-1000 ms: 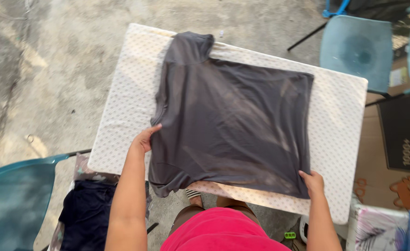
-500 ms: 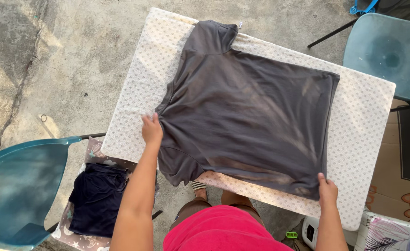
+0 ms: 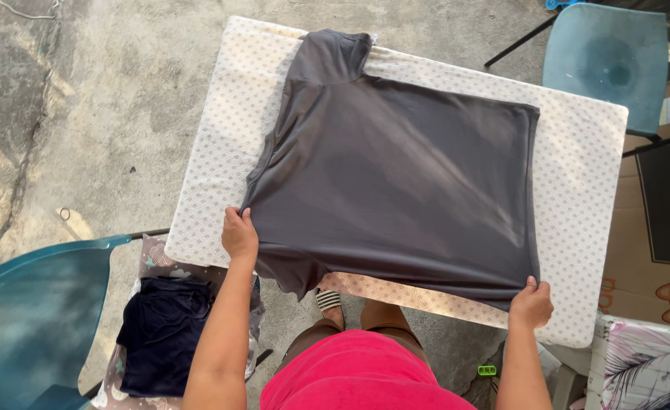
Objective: The person picks up a shirt, spreads it flat on a table, and folds the sleeves and body together by hand until it is a neat rectangle, then places it onto a stack of folded laundry.
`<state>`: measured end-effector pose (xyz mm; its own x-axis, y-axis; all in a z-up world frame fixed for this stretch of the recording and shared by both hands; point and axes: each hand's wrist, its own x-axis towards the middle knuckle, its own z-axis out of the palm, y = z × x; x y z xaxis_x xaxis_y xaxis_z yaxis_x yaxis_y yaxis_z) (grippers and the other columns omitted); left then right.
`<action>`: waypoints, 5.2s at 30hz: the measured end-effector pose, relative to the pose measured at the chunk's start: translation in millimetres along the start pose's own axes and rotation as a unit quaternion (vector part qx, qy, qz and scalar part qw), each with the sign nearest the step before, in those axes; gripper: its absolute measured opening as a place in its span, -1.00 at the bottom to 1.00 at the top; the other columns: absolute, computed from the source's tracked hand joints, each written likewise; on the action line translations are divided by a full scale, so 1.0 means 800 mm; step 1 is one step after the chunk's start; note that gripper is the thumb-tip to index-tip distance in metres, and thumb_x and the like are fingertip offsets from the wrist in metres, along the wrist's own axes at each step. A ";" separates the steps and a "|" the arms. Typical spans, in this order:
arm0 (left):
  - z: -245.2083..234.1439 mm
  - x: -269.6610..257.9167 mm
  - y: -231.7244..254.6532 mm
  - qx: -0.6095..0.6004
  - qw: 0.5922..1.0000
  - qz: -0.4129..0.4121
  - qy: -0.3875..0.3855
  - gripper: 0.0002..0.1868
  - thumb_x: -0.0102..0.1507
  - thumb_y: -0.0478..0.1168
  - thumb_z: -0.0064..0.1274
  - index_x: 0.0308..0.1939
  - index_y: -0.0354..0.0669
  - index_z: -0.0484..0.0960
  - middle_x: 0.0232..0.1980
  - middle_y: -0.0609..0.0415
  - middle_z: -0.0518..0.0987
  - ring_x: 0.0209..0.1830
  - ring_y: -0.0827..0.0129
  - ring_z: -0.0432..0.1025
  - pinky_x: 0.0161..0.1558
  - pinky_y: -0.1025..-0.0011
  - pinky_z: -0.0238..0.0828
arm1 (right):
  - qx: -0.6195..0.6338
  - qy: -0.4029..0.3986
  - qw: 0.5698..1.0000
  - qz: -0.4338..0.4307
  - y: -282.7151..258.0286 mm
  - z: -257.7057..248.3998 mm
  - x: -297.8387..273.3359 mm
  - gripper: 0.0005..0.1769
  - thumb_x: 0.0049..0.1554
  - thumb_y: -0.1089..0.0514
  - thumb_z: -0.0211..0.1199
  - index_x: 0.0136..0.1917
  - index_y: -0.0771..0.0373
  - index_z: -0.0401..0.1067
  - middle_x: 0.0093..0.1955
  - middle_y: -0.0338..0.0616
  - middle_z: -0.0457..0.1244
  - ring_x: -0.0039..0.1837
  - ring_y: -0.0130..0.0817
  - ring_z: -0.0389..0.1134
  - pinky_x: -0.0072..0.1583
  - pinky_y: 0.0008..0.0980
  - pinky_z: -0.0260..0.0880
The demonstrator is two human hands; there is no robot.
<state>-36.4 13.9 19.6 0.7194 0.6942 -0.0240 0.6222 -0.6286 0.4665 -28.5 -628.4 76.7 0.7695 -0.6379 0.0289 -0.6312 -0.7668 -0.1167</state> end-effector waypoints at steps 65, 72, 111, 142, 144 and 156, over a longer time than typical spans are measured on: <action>0.201 0.352 0.355 0.102 0.957 0.178 0.207 -0.75 0.25 -0.19 0.15 0.01 0.05 0.68 0.03 0.08 0.59 0.06 0.15 0.49 0.10 0.08 0.38 | 0.054 0.070 0.984 -0.157 -0.315 0.178 0.420 -0.75 0.43 0.01 0.07 0.07 0.22 0.21 0.01 -0.02 0.33 -0.10 0.11 0.40 -0.15 0.04 0.37; 0.196 0.307 0.447 0.168 0.739 0.652 -0.019 -0.77 0.22 -0.31 0.02 -0.08 -0.03 0.67 0.07 0.19 0.58 -0.11 0.35 0.45 -0.20 0.42 0.47 | 0.055 0.062 0.983 -0.162 -0.318 0.174 0.418 -0.72 0.44 -0.03 0.05 0.06 0.22 0.22 0.02 -0.05 0.31 -0.14 0.09 0.40 -0.18 0.01 0.38; 0.141 -0.031 0.296 0.093 0.911 0.390 -0.098 -0.24 0.36 0.11 -0.13 0.60 -0.03 0.13 0.70 -0.05 -0.08 0.70 -0.02 -0.19 0.58 -0.08 -0.24 | 0.185 -0.173 0.791 -0.557 -0.363 0.097 -0.006 -0.30 0.34 -0.10 0.04 0.65 0.20 0.10 0.72 -0.06 -0.07 0.71 -0.02 -0.10 0.63 0.02 -0.18; 0.060 -0.017 0.161 0.177 0.908 0.373 -0.071 -0.25 0.39 -0.02 -0.18 0.64 -0.18 0.12 0.71 -0.30 -0.09 0.70 -0.26 -0.23 0.58 -0.15 -0.34 | 0.184 -0.015 0.974 -0.131 0.045 0.093 0.049 -0.37 0.31 0.00 0.13 0.56 0.25 0.20 0.61 0.07 0.10 0.61 0.03 0.07 0.50 -0.10 0.16; 0.044 -0.081 0.189 0.131 0.838 0.518 -0.113 -0.41 0.32 -0.01 -0.09 0.39 -0.14 0.37 0.53 -0.22 0.19 0.58 -0.18 0.00 0.51 -0.16 -0.16 | 0.147 -0.060 0.987 0.001 0.059 0.075 0.011 -0.41 0.27 -0.03 0.20 0.49 0.23 0.27 0.43 0.01 0.23 0.49 0.01 0.19 0.42 -0.10 0.22; 0.031 -0.184 0.177 -0.008 0.623 0.718 -0.310 -0.61 0.16 -0.26 0.01 0.08 -0.20 0.59 -0.01 0.05 0.53 -0.08 0.21 0.42 0.01 0.26 0.37 | 0.443 -0.144 0.845 0.262 0.152 0.105 -0.034 -0.67 0.07 0.19 0.45 -0.01 0.34 0.36 -0.18 -0.06 0.34 -0.16 -0.21 0.36 -0.11 -0.20 0.35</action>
<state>-46.3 -186.2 67.5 0.5154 -0.8518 0.0938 -0.8001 -0.4391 0.4086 -118.4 -698.2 -21.8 0.4793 -0.7317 -0.4847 -0.6707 0.0508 -0.7400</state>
